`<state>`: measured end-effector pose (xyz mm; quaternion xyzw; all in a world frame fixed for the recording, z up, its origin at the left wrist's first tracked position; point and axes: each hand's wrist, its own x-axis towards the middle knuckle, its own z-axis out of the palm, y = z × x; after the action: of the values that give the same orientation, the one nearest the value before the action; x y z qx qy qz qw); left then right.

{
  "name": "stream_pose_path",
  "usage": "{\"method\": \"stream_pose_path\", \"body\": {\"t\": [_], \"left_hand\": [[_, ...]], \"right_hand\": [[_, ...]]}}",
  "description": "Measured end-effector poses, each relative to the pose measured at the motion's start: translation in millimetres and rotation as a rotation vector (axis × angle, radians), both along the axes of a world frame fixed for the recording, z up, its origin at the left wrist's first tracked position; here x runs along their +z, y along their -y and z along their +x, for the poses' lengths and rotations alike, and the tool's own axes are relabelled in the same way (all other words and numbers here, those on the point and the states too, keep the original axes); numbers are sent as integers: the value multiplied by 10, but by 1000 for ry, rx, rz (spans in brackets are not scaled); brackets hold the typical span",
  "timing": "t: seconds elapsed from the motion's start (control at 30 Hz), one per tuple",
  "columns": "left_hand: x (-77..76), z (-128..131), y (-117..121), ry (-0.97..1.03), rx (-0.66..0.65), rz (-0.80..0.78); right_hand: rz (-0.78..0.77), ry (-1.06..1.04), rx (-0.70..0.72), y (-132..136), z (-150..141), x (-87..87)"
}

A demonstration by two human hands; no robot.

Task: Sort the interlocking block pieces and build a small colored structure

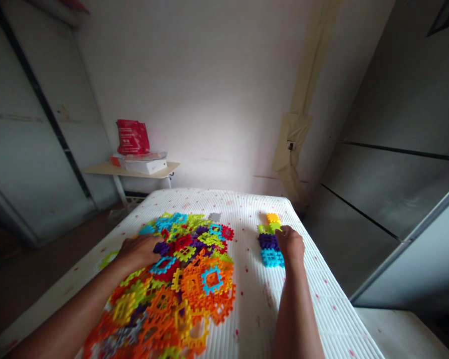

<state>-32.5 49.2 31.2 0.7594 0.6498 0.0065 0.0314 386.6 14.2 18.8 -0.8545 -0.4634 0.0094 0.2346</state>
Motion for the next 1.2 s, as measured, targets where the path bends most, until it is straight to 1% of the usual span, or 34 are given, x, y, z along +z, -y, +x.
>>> {"method": "stream_pose_path", "body": {"t": [0.13, 0.23, 0.37, 0.47, 0.57, 0.67, 0.7, 0.77, 0.83, 0.87, 0.9, 0.97, 1.1, 1.2], "left_hand": [[1, 14, 9, 78, -5, 45], [21, 8, -1, 192, 15, 99], [35, -1, -62, 441, 21, 126], [28, 23, -99, 683, 24, 92], [42, 96, -86, 919, 23, 48], [76, 205, -37, 1103, 21, -10], [84, 244, -21, 1154, 21, -29], [83, 321, 2, 1240, 19, -66], [67, 389, 12, 1305, 12, -101], [57, 416, 15, 1331, 8, -116], [49, 438, 17, 1353, 5, -128], [42, 468, 23, 1383, 9, -140], [71, 500, 67, 1401, 29, -153], [96, 541, 126, 1390, 29, -151]], "right_hand": [[-5, -3, 17, -18, -11, -1], [2, 7, 15, -10, -23, 4], [33, -20, 28, 0, -96, 64], [122, -132, 108, -28, -242, 150], [243, -255, 328, -75, -526, 239], [290, -356, 567, -99, -965, 273], [298, -402, 645, -98, -1131, 262], [316, -604, 861, -83, -1454, 207], [311, -697, 1005, -60, -1718, 124], [303, -705, 1045, -49, -1815, 82], [297, -697, 1066, -40, -1888, 44], [304, -640, 1054, -25, -1971, -9], [400, -495, 910, 13, -2020, -7], [414, -416, 831, 60, -2055, 46]]}}
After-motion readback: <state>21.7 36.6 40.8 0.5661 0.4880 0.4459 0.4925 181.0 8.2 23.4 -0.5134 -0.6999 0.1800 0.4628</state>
